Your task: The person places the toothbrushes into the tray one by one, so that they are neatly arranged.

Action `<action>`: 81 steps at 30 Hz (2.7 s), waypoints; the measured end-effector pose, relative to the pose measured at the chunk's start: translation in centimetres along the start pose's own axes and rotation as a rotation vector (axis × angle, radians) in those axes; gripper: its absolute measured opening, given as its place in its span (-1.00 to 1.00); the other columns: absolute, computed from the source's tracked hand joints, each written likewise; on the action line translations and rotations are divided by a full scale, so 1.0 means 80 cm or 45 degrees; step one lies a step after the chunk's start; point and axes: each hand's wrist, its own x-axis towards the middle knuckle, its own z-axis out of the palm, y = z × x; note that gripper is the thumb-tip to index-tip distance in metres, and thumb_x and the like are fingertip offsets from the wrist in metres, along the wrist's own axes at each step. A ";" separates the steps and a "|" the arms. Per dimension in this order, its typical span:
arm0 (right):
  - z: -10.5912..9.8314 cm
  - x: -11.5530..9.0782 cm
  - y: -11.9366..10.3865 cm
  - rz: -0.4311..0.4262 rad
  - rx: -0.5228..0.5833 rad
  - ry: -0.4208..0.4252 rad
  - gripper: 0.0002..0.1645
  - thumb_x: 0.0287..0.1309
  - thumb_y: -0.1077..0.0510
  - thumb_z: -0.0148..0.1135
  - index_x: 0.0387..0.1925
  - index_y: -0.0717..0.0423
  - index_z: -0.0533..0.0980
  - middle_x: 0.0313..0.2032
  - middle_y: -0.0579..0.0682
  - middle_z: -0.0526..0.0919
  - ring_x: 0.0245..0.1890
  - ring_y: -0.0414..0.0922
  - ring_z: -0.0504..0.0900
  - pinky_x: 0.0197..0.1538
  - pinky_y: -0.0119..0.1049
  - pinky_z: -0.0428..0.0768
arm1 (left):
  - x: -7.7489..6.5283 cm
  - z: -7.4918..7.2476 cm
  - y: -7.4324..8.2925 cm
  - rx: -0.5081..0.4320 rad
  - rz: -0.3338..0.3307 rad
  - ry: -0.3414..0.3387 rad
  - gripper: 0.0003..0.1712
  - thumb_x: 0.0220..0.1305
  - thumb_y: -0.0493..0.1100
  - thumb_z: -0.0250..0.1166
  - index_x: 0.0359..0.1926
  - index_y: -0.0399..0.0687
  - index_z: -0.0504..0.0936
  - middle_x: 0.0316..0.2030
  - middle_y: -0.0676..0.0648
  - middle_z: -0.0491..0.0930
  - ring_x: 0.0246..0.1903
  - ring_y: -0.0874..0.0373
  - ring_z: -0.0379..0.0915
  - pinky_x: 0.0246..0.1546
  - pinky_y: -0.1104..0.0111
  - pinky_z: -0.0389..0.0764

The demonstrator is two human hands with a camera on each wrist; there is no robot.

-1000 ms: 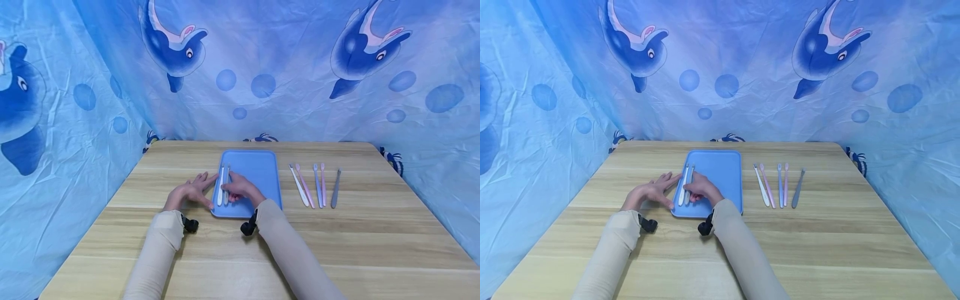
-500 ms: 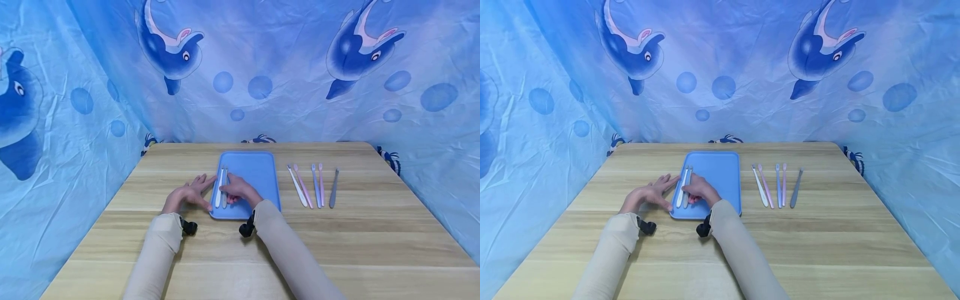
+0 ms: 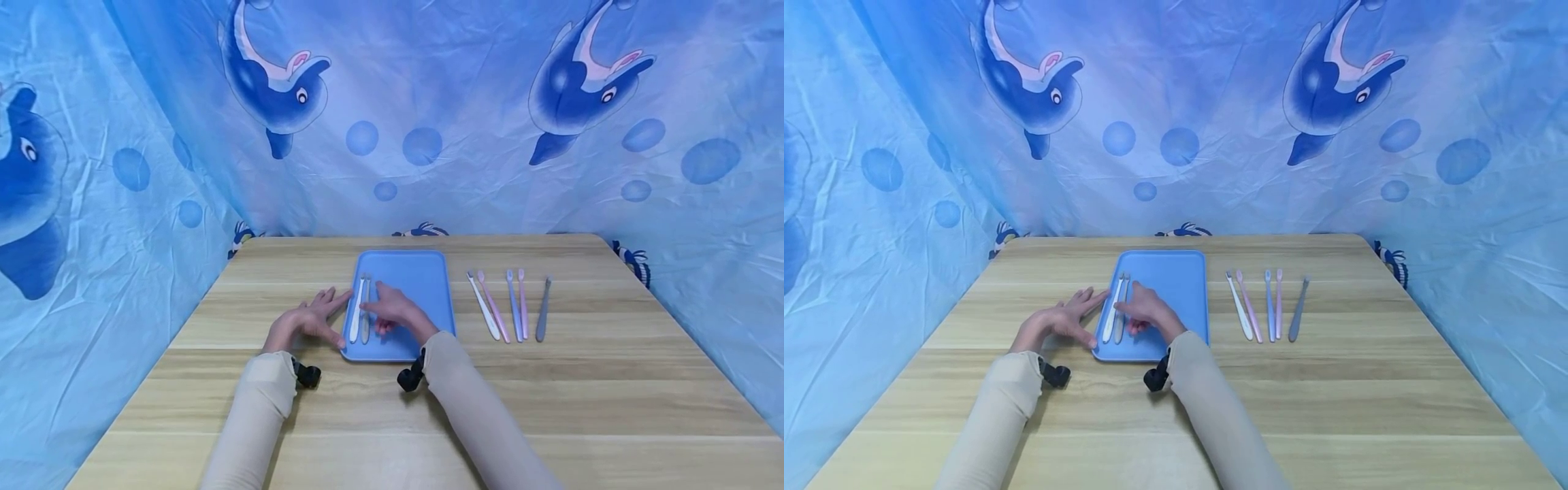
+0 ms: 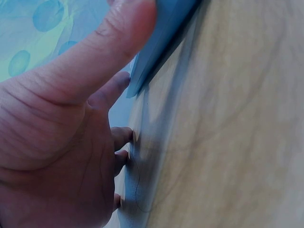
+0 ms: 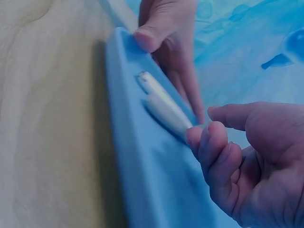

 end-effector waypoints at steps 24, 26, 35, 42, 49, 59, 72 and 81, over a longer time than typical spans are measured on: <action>-0.080 -0.077 0.006 -0.182 -0.086 0.205 0.01 0.39 -0.22 0.14 0.61 -0.12 -0.17 -0.69 0.01 0.64 -0.78 -0.15 0.56 -0.45 -0.01 0.71 | 0.001 -0.002 0.002 -0.018 0.023 0.014 0.49 -0.11 0.38 0.53 0.62 0.13 -0.22 0.58 -0.38 -0.43 0.56 -0.42 -0.57 0.46 -0.40 -0.38; -0.084 -0.081 0.006 -0.183 -0.093 0.214 0.01 0.39 -0.22 0.13 0.61 -0.14 -0.18 -0.69 0.01 0.64 -0.77 -0.14 0.57 -0.44 0.01 0.71 | 0.001 -0.002 0.002 -0.019 0.025 0.012 0.49 -0.12 0.39 0.53 0.62 0.12 -0.22 0.58 -0.38 -0.43 0.56 -0.42 -0.57 0.45 -0.41 -0.39; -0.105 -0.093 0.017 -0.176 -0.098 0.244 -0.01 0.40 -0.19 0.12 0.61 -0.13 -0.17 -0.71 0.00 0.63 -0.77 -0.15 0.57 -0.42 0.05 0.71 | 0.001 -0.001 0.000 -0.021 0.035 0.004 0.51 -0.15 0.43 0.52 0.62 0.12 -0.23 0.58 -0.37 -0.45 0.56 -0.41 -0.59 0.46 -0.40 -0.41; -0.127 -0.101 0.030 -0.164 -0.076 0.253 0.02 0.41 -0.18 0.11 0.62 -0.14 -0.24 -0.71 0.00 0.62 -0.78 -0.14 0.56 -0.51 -0.03 0.67 | 0.006 0.001 -0.007 -0.016 0.026 -0.002 0.53 -0.16 0.47 0.50 0.62 0.19 -0.27 0.59 -0.32 -0.50 0.57 -0.35 -0.65 0.47 -0.37 -0.46; -0.145 -0.111 0.040 -0.155 -0.080 0.289 0.02 0.42 -0.16 0.11 0.62 -0.09 -0.25 -0.72 0.00 0.62 -0.78 -0.12 0.57 -0.53 -0.05 0.67 | 0.004 0.000 -0.003 -0.025 0.021 0.005 0.51 -0.13 0.41 0.52 0.62 0.17 -0.26 0.59 -0.32 -0.48 0.57 -0.36 -0.64 0.47 -0.37 -0.45; -0.166 -0.127 0.051 -0.122 -0.066 0.307 0.03 0.44 -0.17 0.08 0.62 -0.08 -0.29 -0.69 0.01 0.63 -0.76 -0.15 0.55 -0.58 -0.23 0.60 | -0.001 -0.002 0.005 -0.009 0.026 0.015 0.46 -0.07 0.34 0.53 0.62 0.13 -0.24 0.59 -0.36 -0.42 0.56 -0.40 -0.57 0.47 -0.40 -0.39; -0.186 -0.142 0.062 -0.147 -0.053 0.325 0.04 0.45 -0.12 0.08 0.61 -0.05 -0.33 -0.70 -0.01 0.60 -0.75 -0.17 0.54 -0.55 -0.14 0.66 | -0.001 -0.001 0.001 -0.017 0.029 0.015 0.49 -0.10 0.38 0.52 0.62 0.15 -0.25 0.59 -0.36 -0.45 0.56 -0.39 -0.61 0.47 -0.37 -0.44; -0.201 -0.155 0.069 -0.132 -0.061 0.347 0.07 0.44 -0.17 0.07 0.61 -0.04 -0.37 -0.70 -0.04 0.60 -0.77 -0.20 0.54 -0.56 -0.20 0.64 | -0.001 -0.002 0.003 -0.010 0.007 0.012 0.46 -0.07 0.33 0.53 0.62 0.15 -0.24 0.59 -0.34 -0.44 0.57 -0.38 -0.59 0.48 -0.37 -0.41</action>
